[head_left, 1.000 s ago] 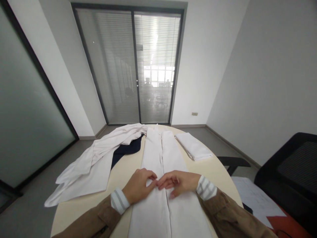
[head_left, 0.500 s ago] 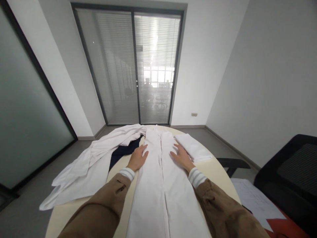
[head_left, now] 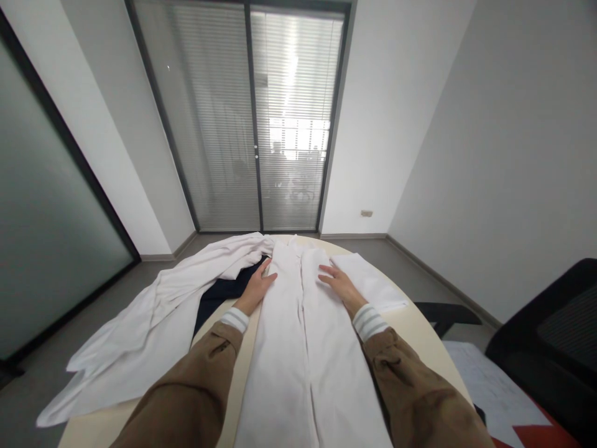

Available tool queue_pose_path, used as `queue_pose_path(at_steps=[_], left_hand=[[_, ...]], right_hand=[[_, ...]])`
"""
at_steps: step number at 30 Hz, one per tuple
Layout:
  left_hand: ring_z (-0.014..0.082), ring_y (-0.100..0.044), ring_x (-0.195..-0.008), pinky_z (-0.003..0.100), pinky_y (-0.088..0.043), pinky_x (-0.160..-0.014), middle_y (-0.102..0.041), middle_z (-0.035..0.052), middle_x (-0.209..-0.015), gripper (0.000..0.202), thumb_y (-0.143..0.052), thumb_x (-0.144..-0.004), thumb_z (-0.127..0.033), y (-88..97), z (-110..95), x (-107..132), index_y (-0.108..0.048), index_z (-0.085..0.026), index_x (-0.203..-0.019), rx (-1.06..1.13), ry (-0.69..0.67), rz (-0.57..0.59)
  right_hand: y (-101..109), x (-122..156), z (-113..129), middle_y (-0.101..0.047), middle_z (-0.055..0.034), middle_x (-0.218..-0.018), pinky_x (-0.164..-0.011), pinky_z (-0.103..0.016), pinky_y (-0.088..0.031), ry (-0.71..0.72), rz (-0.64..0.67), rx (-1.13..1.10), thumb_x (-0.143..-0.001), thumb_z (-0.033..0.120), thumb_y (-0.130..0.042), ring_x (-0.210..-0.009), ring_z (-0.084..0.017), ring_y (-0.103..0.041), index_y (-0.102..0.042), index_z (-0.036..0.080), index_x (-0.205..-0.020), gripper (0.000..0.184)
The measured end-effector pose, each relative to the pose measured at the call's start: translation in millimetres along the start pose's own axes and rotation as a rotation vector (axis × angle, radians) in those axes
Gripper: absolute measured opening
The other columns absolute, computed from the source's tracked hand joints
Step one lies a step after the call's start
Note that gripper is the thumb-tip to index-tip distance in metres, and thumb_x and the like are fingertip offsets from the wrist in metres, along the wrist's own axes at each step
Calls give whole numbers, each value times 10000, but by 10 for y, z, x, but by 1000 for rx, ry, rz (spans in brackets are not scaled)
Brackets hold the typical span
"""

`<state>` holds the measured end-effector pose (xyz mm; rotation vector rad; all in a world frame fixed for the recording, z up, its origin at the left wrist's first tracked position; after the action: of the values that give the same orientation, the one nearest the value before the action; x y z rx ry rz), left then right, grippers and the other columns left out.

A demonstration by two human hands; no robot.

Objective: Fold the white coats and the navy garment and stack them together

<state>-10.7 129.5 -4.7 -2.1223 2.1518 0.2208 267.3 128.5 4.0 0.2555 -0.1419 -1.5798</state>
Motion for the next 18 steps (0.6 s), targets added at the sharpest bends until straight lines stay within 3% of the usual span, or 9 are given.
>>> queue_pose_path(at_steps=[4, 9, 14, 18], left_hand=[[253, -568, -1282, 391, -413, -1113, -556, 118, -1452, 543, -697, -819, -274, -31, -64, -51, -602, -170, -1343, 263, 119, 43], [237, -674, -1097, 393, -479, -1043, -691, 118, -1270, 528, -705, -802, -262, -68, -150, -50, -635, -140, -1311, 389, 202, 127], [226, -704, -989, 383, -525, -966, -724, 109, -1201, 613, -706, -787, -252, -97, -318, 12, -580, -162, -1380, 458, 153, 133], [232, -702, -970, 382, -536, -933, -711, 105, -1222, 699, -724, -734, -227, -89, -520, 68, -551, -174, -1409, 393, 54, 136]], right_hand=[[-8, -98, 8, -647, -122, -1333, -1157, -480, -341, 58, 23, 31, -789, 440, -691, -1272, -291, -564, -694, 169, -1233, 521], [-12, -106, 147, -697, -83, -1259, -1147, -495, -334, 195, -10, 26, -803, 516, -675, -1241, -289, -578, -738, 200, -1156, 479], [2, -22, 362, -721, -98, -1178, -1034, -443, -448, 223, -45, -110, -750, 486, -731, -1116, -278, -634, -731, 186, -1082, 448], [75, -9, 492, -716, -62, -1040, -875, -383, -530, 274, -83, -184, -668, 479, -776, -944, -234, -665, -581, 227, -1198, 619]])
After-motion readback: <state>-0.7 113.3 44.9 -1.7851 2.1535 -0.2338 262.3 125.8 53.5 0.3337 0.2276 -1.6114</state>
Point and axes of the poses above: each hand's wrist, its own x-axis away from the middle knuckle, its own y-axis out of the back of the hand, z = x × y, the point moved 1 cm from there along -x, towards the middle knuckle
